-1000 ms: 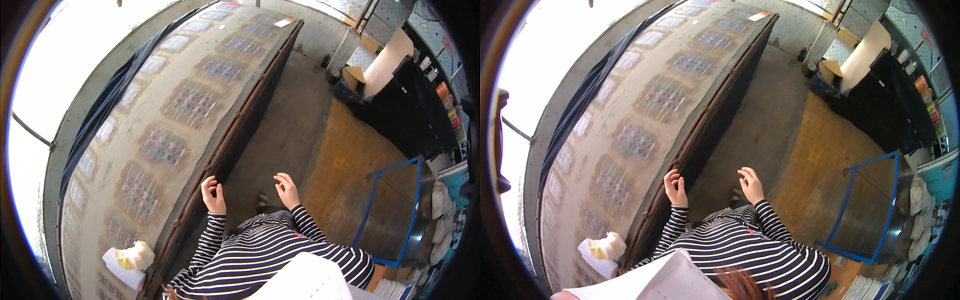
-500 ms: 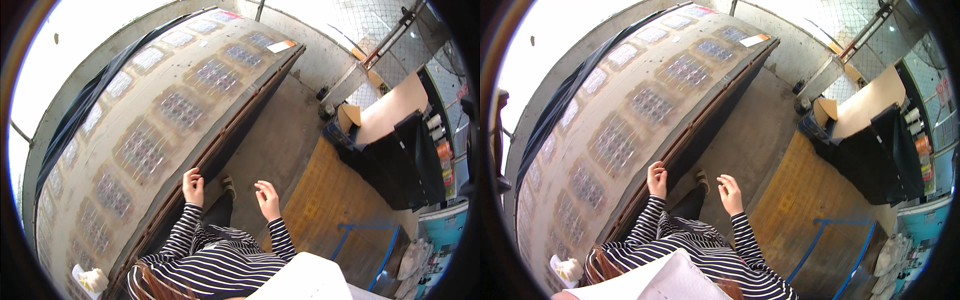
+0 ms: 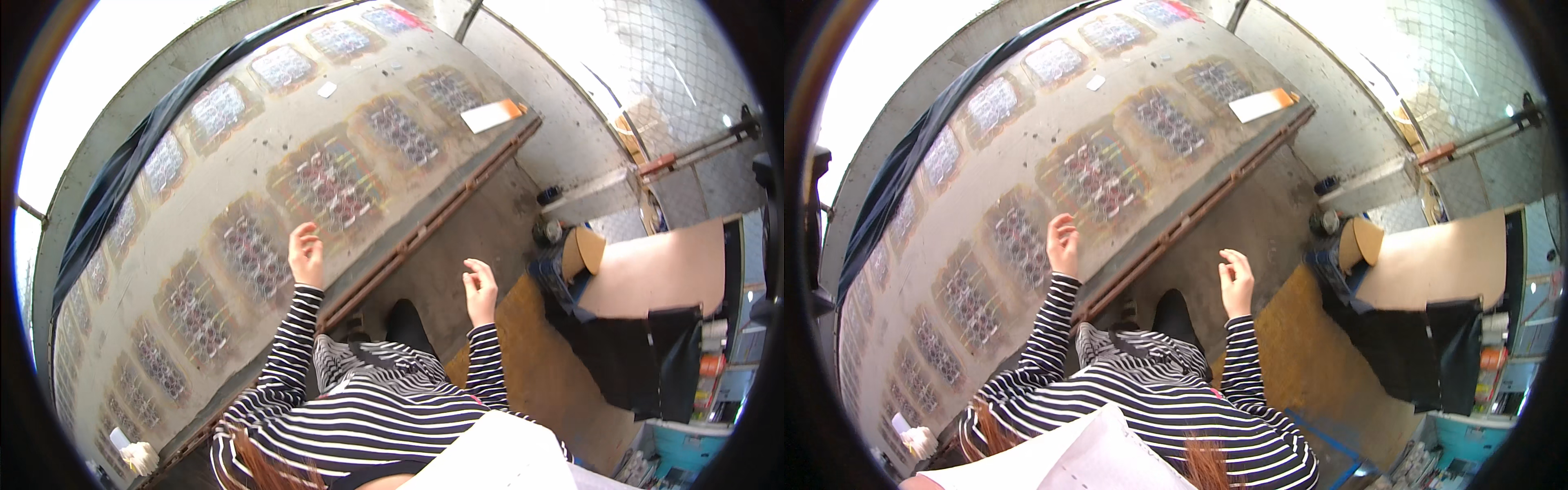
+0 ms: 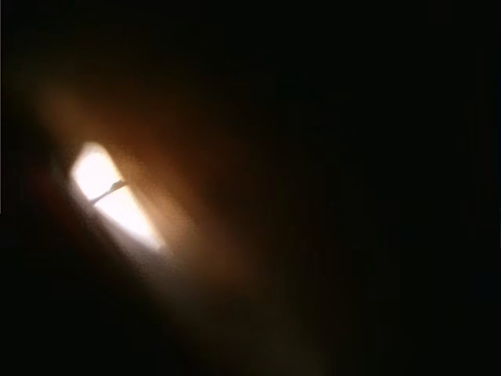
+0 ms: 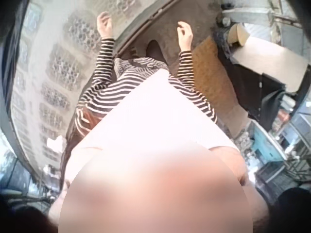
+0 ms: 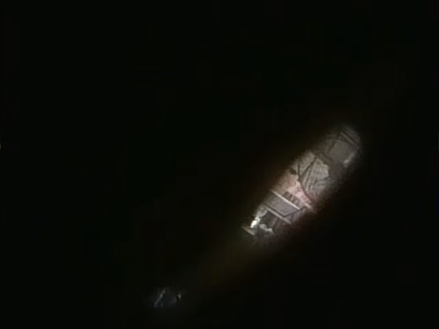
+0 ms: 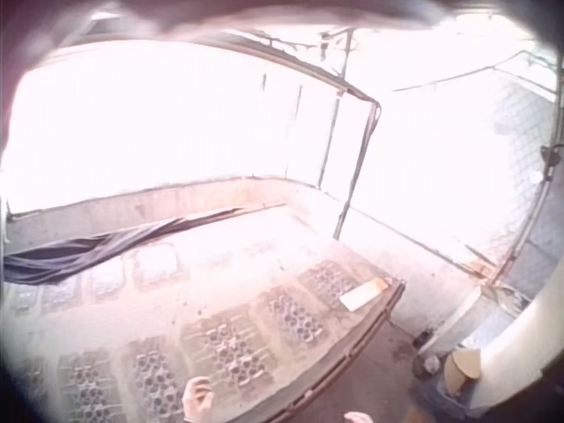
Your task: The person folds a stack of white fabric items on a workbench, separating them into smaller bundles and placing them on the table. The person then picks up a yellow cloth and wipes the workbench surface.
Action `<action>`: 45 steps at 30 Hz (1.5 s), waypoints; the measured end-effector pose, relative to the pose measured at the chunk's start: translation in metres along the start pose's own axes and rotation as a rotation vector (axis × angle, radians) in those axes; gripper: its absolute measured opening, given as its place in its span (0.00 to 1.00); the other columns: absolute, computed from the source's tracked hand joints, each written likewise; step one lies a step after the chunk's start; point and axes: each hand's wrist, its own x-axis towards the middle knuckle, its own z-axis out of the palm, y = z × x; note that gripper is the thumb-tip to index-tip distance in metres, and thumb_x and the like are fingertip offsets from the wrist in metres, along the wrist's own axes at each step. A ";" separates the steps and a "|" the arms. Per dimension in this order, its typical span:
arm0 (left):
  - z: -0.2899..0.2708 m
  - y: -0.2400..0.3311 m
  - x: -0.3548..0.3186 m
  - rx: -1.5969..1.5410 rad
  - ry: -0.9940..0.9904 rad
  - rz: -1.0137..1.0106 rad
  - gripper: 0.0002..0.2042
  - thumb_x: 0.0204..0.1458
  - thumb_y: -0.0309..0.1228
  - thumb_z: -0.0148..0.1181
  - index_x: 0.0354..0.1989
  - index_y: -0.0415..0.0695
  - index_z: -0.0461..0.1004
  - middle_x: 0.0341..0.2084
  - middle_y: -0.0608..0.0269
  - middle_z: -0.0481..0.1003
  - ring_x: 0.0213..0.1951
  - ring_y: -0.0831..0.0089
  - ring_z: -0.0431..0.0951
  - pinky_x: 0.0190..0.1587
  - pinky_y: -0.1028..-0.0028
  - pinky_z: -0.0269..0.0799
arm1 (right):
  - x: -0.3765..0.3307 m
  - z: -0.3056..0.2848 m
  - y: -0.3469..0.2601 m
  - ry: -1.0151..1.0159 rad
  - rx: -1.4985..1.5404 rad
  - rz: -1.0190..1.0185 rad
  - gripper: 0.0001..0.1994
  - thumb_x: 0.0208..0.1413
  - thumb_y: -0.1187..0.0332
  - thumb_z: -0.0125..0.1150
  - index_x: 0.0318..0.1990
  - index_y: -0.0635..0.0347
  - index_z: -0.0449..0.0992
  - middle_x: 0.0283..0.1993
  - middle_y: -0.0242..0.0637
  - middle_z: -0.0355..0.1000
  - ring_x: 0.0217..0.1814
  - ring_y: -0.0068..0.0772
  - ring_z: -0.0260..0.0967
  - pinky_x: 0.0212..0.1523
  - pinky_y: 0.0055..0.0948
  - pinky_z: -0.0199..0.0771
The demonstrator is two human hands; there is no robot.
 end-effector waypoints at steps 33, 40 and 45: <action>0.276 -0.191 0.349 0.941 0.413 -0.226 0.15 0.53 0.38 0.63 0.19 0.47 0.70 0.09 0.65 0.68 0.12 0.65 0.70 0.18 0.67 0.64 | 0.790 0.412 0.133 -1.225 -0.160 -0.245 0.11 0.55 0.62 0.64 0.40 0.59 0.78 0.36 0.33 0.77 0.40 0.29 0.72 0.43 0.31 0.69; 0.275 -0.178 0.350 0.878 0.377 -0.294 0.14 0.52 0.36 0.65 0.19 0.47 0.70 0.08 0.66 0.67 0.11 0.68 0.69 0.17 0.69 0.64 | 0.862 0.534 0.053 -0.968 0.042 -0.462 0.12 0.56 0.64 0.62 0.44 0.60 0.80 0.42 0.38 0.79 0.43 0.26 0.75 0.47 0.27 0.73; 0.275 -0.179 0.349 0.865 0.345 -0.282 0.13 0.49 0.34 0.67 0.18 0.48 0.69 0.07 0.66 0.66 0.10 0.68 0.68 0.16 0.69 0.63 | 0.914 0.665 0.048 -0.506 -0.111 -0.635 0.14 0.50 0.60 0.65 0.44 0.50 0.81 0.37 0.37 0.79 0.40 0.34 0.77 0.46 0.33 0.74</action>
